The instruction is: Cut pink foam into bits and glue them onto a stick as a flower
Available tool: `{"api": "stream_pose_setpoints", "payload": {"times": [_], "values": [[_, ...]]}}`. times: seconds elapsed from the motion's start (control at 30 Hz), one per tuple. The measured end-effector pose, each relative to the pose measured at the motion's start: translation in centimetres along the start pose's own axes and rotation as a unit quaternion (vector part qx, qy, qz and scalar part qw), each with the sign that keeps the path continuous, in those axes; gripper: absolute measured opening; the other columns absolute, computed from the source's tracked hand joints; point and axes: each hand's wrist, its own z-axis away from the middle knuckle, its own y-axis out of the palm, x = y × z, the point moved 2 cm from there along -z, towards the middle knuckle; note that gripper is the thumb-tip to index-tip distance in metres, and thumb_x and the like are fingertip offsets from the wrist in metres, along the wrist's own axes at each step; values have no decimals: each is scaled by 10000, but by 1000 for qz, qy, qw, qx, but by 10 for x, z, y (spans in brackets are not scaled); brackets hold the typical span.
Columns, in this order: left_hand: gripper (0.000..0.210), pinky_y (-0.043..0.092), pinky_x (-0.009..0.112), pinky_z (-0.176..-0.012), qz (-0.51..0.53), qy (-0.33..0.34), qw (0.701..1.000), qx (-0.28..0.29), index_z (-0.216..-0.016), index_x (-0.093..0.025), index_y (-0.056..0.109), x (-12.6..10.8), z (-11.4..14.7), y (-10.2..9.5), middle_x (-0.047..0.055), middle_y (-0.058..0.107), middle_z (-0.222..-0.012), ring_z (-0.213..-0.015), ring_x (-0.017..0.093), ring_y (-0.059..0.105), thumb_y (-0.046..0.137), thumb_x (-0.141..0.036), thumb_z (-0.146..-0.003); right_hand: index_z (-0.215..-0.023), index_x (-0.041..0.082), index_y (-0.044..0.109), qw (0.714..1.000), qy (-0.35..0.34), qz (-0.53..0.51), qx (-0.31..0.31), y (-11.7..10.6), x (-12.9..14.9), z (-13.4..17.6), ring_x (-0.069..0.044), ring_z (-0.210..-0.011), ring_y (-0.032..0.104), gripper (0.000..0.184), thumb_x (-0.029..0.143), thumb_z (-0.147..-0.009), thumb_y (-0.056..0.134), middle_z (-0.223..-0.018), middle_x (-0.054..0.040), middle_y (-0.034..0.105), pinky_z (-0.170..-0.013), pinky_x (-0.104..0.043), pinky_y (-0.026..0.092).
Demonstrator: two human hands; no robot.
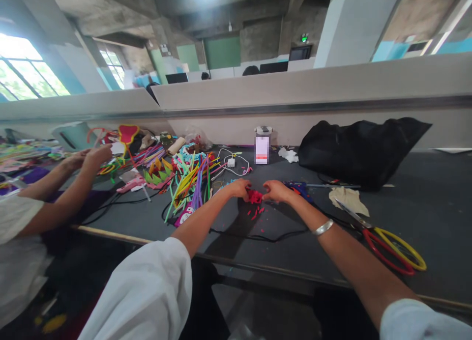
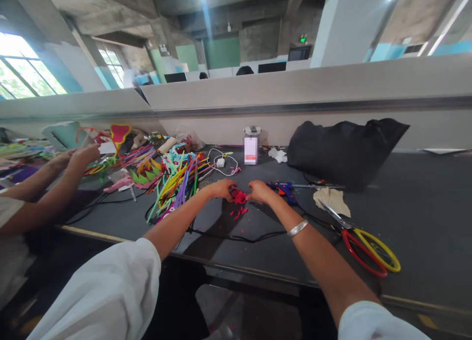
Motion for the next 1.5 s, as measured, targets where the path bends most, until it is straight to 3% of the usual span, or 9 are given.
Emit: {"api": "stream_pose_setpoints", "payload": {"times": [0.1,0.17,0.3,0.37,0.63,0.83,1.0,1.17,1.5], "values": [[826,467,330,-924,-26,1,1000,17,-1204,-183,605,-2,2,5,106,596,-1259,-1138,315,565,871,-267,-427,-1216,178,562,1000,-4,12,7,4,-1,-2,-202,-1027,607,348,360,-919,577,-1219,-74,586,-860,-412,522],[747,467,352,-930,-39,-1,999,31,-1163,-171,623,-8,-1,11,114,591,-1244,-1122,310,569,879,-280,-469,-1211,176,566,1000,-6,16,13,11,5,-5,-205,-1029,607,348,362,-917,580,-1220,-72,587,-859,-411,522],[374,513,416,-876,-45,-10,997,54,-1163,-152,596,-19,-11,21,93,603,-1186,-1046,248,601,666,-324,-838,-1193,172,583,1000,0,13,22,20,21,-13,-227,-1038,606,354,372,-902,600,-1209,-56,592,-850,-396,524],[343,530,431,-847,-39,-15,997,59,-1198,-154,571,-20,-15,21,89,593,-1198,-1030,242,606,577,-335,-906,-1195,174,580,1000,6,10,26,19,24,-17,-226,-1040,606,357,369,-898,607,-1205,-58,592,-849,-392,523],[345,537,427,-832,-26,-3,998,56,-1200,-154,569,-15,-22,6,92,593,-1199,-1008,230,611,570,-340,-910,-1213,170,563,999,11,5,31,2,15,-20,-202,-1013,612,354,363,-917,581,-1206,-72,592,-846,-407,528],[504,423,340,-985,-52,42,997,-45,-1177,-164,598,-12,15,3,94,612,-1195,-1171,271,533,716,-119,-690,-1203,179,571,999,-29,15,7,10,-8,12,-201,-1017,610,337,363,-921,574,-1211,-69,591,-852,-402,525],[365,446,290,-898,-40,93,993,-67,-1071,-190,653,-15,55,22,60,673,-1075,-1060,240,591,670,-197,-706,-1198,169,570,993,-115,3,12,27,-11,37,-194,-1004,615,337,358,-919,578,-1193,-72,599,-848,-406,526],[317,472,291,-762,-26,92,993,-71,-957,-156,680,-27,65,49,96,698,-954,-929,263,631,703,-279,-666,-1193,171,574,984,-178,1,10,35,6,39,-191,-1003,614,332,358,-919,578,-1193,-73,600,-851,-406,525],[175,450,249,-659,11,72,993,-92,-810,-143,719,-28,54,58,74,735,-814,-769,194,657,563,-138,-730,-1204,175,568,985,-136,-30,-106,11,-6,35,-193,-1014,611,335,359,-924,570,-1205,-76,594,-859,-411,521]]}}
